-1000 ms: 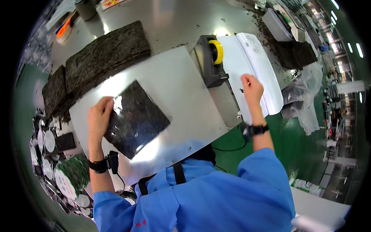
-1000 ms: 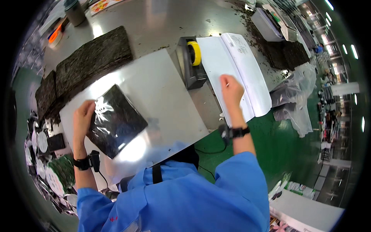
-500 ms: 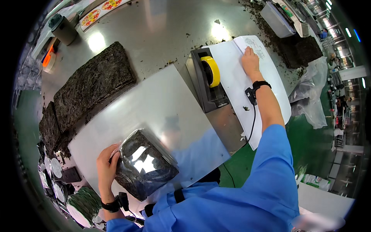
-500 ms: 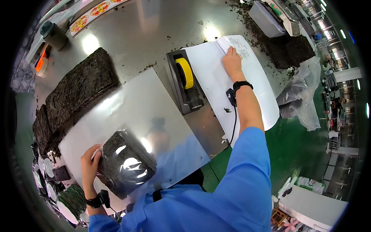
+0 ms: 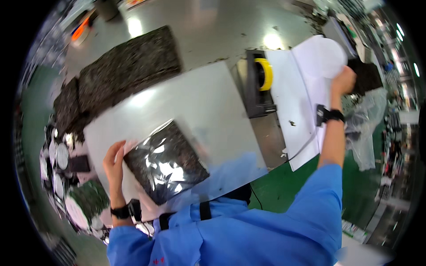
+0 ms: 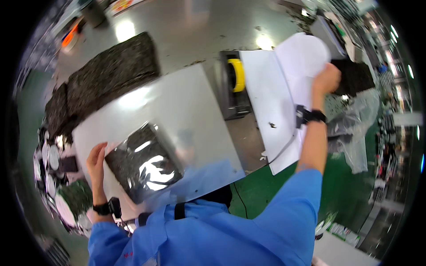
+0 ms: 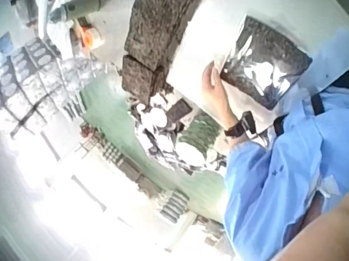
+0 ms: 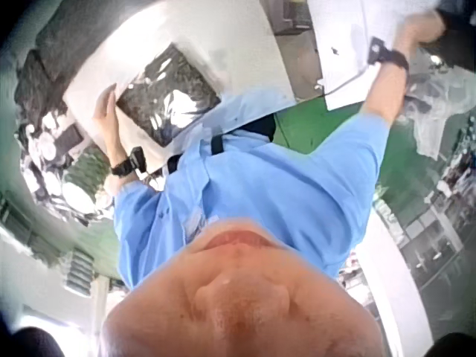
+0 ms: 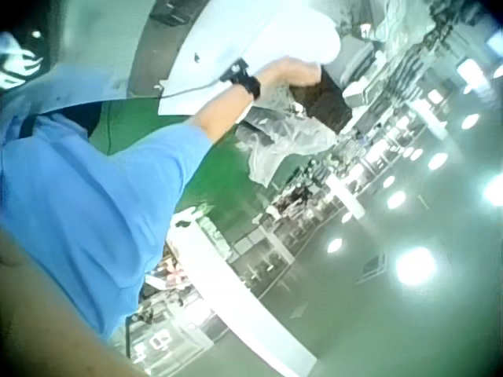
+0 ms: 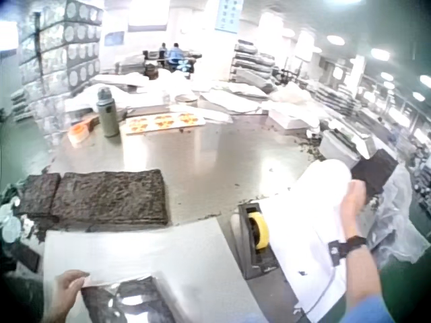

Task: The person repeatedly picks up stacks of dark seaweed sheets, places them into clear plastic bags, folds the bags closed, and applies a round label to each package. The finished packages are stacked on the left side of the stainless steel workbench.

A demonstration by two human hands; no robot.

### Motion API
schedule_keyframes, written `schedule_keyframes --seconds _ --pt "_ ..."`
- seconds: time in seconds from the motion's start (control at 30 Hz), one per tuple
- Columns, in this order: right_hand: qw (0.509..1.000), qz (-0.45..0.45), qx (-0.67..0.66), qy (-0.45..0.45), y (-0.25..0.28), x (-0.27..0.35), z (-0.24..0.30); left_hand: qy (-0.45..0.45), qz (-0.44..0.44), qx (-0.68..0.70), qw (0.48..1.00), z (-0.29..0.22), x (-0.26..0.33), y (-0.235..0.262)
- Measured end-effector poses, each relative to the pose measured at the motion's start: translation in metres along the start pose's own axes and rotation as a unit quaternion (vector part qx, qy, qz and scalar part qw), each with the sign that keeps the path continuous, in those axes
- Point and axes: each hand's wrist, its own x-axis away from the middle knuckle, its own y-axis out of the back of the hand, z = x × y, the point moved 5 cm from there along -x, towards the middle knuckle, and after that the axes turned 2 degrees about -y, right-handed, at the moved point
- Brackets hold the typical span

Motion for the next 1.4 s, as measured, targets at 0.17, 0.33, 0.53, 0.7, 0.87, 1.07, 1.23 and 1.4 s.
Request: schedule_keyframes --seconds 0.17,0.33,0.53,0.7,0.87,1.07,1.23,1.4 --pt "0.984 -0.125 -0.050 0.114 0.152 -0.042 -0.025 0.006 -0.029 0.171 0.985 0.029 0.022 -0.015" --pt "0.916 0.266 -0.296 0.058 0.208 0.074 0.063 -0.029 -0.079 0.266 0.960 0.030 0.033 -0.033" --pt "0.631 0.512 -0.571 0.118 0.281 0.329 0.180 -0.026 -0.092 0.283 0.954 0.030 0.034 -0.038" --pt "0.701 0.336 -0.494 0.389 0.311 0.418 0.219 -0.016 -0.087 0.287 0.954 0.033 0.032 -0.041" --pt "0.709 0.331 -0.462 0.417 0.310 0.429 0.221 -0.014 -0.085 0.292 0.952 0.031 0.033 -0.041" --pt "0.706 0.333 -0.457 0.428 0.305 0.431 0.221 -0.022 -0.085 0.272 0.958 0.032 0.033 -0.040" --pt "0.705 0.365 -0.363 0.488 0.310 0.433 0.229 -0.013 -0.089 0.292 0.952 0.039 0.032 -0.043" --pt "0.625 0.466 -0.422 0.463 0.277 0.432 0.265 -0.011 -0.095 0.265 0.960 0.045 0.031 -0.044"
